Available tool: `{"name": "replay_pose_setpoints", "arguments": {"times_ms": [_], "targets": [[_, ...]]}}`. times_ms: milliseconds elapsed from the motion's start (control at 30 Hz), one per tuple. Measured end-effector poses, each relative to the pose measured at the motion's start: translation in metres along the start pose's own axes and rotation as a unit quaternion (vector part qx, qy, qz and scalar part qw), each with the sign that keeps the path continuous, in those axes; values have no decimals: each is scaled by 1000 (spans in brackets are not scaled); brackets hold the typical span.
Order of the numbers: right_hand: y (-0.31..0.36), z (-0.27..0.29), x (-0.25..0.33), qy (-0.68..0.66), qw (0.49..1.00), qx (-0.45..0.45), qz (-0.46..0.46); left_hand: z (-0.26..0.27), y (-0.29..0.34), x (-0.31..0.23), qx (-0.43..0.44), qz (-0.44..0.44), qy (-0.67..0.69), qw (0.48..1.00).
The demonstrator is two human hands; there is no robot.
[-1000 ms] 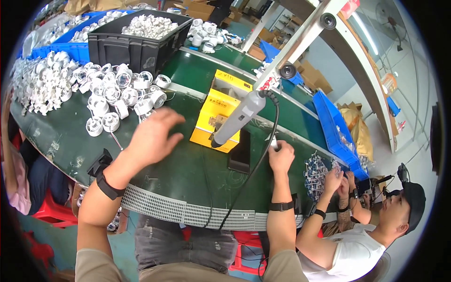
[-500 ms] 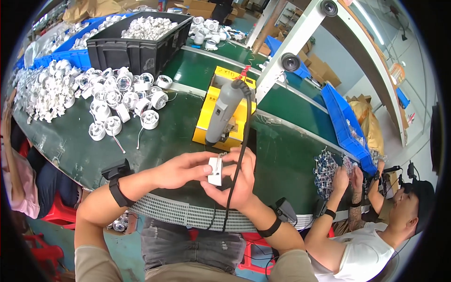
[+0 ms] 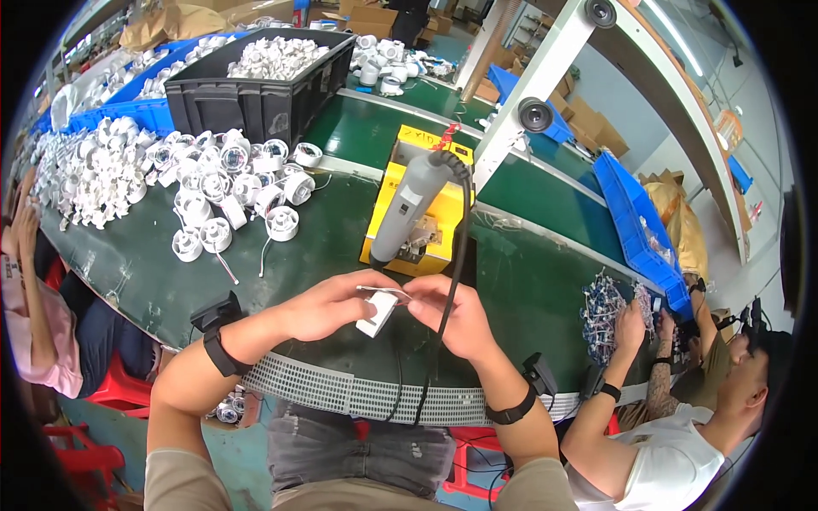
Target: The person fits a circuit board into a plastic housing, applies adhesive from a glue gun, and places the assembled unit onto the conveyor belt.
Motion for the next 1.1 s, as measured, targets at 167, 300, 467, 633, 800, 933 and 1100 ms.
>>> {"name": "replay_pose_setpoints", "arguments": {"times_ms": [167,300,467,633,800,933,1100], "targets": [[-1,0,0,-61,997,22,-35,3,-4,-4,-15,-4,-13,1000],[1,0,-1,-69,997,14,-44,9,-6,2,-45,15,38,998],[0,-14,3,12,998,61,3,6,-7,13,-34,39,179,983],[0,-12,-2,38,994,15,99,11,-6,18,-78,129,274,950],[1,-19,3,104,986,4,131,10,-7,20,-72,136,271,950],[4,-21,14,173,972,-76,137,5,-9,18,-64,120,276,952],[12,-26,34,244,936,-156,197,-1,-7,22,-34,105,247,963]]}}
Point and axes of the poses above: each hand's wrist, its own y-axis away from the middle knuckle, its own z-axis out of the back of the hand, x = y × z, the point moved 6 cm from there along -y, towards the middle knuckle, and after that the axes turned 3 degrees about z, right-handed, at the moved point
